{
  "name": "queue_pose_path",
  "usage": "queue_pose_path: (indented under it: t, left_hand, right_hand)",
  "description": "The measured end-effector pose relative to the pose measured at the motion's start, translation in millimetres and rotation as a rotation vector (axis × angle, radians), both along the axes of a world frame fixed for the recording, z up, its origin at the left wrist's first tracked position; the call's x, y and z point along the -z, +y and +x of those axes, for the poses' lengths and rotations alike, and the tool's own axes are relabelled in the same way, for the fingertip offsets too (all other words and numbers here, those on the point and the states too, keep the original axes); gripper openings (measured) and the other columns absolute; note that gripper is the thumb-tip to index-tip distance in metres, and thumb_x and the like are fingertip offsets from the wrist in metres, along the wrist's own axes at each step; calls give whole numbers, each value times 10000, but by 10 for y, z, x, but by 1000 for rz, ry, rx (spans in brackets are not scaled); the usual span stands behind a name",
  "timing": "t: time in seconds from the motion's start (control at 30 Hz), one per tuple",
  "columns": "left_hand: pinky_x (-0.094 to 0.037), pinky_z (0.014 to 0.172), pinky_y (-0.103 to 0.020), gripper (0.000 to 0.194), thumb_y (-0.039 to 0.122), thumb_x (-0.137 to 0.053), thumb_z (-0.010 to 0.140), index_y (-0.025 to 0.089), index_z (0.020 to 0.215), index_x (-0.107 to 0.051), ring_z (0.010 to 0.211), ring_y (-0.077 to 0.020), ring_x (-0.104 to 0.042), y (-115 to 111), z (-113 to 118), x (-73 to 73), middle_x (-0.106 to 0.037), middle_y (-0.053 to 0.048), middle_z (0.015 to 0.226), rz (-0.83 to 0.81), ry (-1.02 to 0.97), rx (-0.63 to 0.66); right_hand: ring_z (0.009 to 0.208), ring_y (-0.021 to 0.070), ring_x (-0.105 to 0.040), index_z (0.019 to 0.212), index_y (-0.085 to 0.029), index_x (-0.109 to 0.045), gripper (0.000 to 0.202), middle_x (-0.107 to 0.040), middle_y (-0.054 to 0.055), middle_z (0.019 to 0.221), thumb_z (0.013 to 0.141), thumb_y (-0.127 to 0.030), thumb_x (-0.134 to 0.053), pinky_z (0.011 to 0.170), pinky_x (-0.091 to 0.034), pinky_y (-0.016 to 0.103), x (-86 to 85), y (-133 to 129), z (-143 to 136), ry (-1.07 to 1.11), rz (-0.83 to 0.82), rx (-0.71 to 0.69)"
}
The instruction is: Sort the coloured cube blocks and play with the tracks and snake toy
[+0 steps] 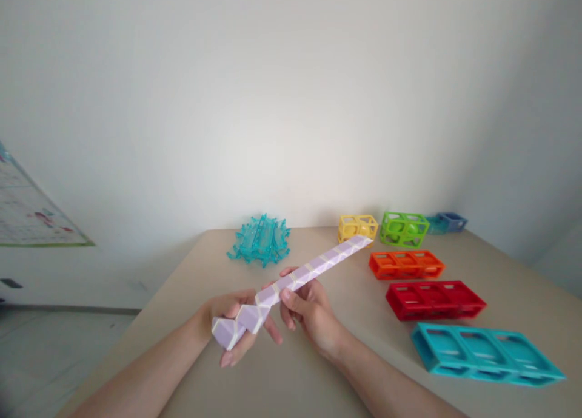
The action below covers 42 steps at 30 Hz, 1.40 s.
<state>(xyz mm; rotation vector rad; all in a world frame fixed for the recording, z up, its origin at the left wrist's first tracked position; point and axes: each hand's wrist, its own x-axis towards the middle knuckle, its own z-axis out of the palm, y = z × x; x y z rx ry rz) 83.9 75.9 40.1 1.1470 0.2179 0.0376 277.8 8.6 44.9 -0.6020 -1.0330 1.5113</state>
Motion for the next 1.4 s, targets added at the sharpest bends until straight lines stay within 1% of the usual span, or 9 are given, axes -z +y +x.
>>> queue_pose_path:
  t: [0.1,0.3,0.5,0.73,0.93,1.07,1.17,1.3,1.4]
  left_hand:
    - [-489,599,-425,801,681,-624,666,18,1115,-638,474,-241,-586,-16,33,24,-644,-103,535,-59,-102,200]
    - [-481,583,-382,494,569,-597,741,81,757,-675,359,-140,-442,43,118,6,-519,-14,429,-113,-152,-28]
    - [-452,452,-358,529,612,-457,765,132,585,-588,245,-127,-339,5,64,63,-410,0,313,-256,-53,117]
    - [-490,580,-449,499,585,-448,774,140,774,-674,348,-229,-533,-59,139,98,-566,-72,387,-307,-119,207]
    - [-467,752,-484,563,630,-601,707,100,880,-674,645,-299,-660,-52,236,70,-673,-112,635,-161,-102,9]
    - [-502,694,-416,544,597,-681,679,97,888,-635,562,-224,-625,0,280,108,-672,-93,637,-3,-119,-302]
    - [-520,646,-381,520,626,-575,759,106,756,-609,472,-159,-550,11,336,145,-614,-55,540,40,-79,-489]
    - [-528,617,-367,585,678,-488,785,107,736,-606,469,-136,-526,-14,404,148,-620,-64,604,62,-39,-559]
    - [-533,634,-384,602,694,-472,788,109,740,-605,479,-137,-513,-24,414,124,-598,-54,569,64,-21,-571]
  right_hand:
    - [404,39,-396,1026,-189,-492,356,-686,58,880,804,-382,-693,397,-221,193,28,15,11,-1,8,-3]
    - [409,29,-365,992,-187,-496,348,-684,44,844,790,-367,-714,431,-186,199,41,100,68,51,-20,112]
    - [383,20,-347,1053,-204,-510,390,-674,38,877,786,-409,-708,435,-186,203,20,51,37,164,-61,-146]
    - [395,29,-291,1092,-206,-558,429,-648,21,836,754,-416,-720,412,-235,201,-14,40,64,187,-151,-222]
    - [423,55,-345,973,-191,-569,381,-595,-6,704,767,-485,-695,387,-272,187,14,36,13,69,-132,-61]
    - [452,65,-389,833,-181,-509,323,-489,-53,582,795,-445,-692,374,-310,163,89,98,1,-61,-97,163]
    - [481,91,-473,875,-188,-479,381,-538,-42,618,752,-448,-729,369,-361,178,92,122,16,-116,-95,177]
    - [506,110,-530,881,-190,-445,429,-597,-13,669,715,-428,-761,375,-379,189,55,108,20,-109,-99,139]
    - [491,96,-511,872,-194,-431,435,-575,-33,652,706,-407,-773,371,-380,184,47,102,-3,-100,-65,224]
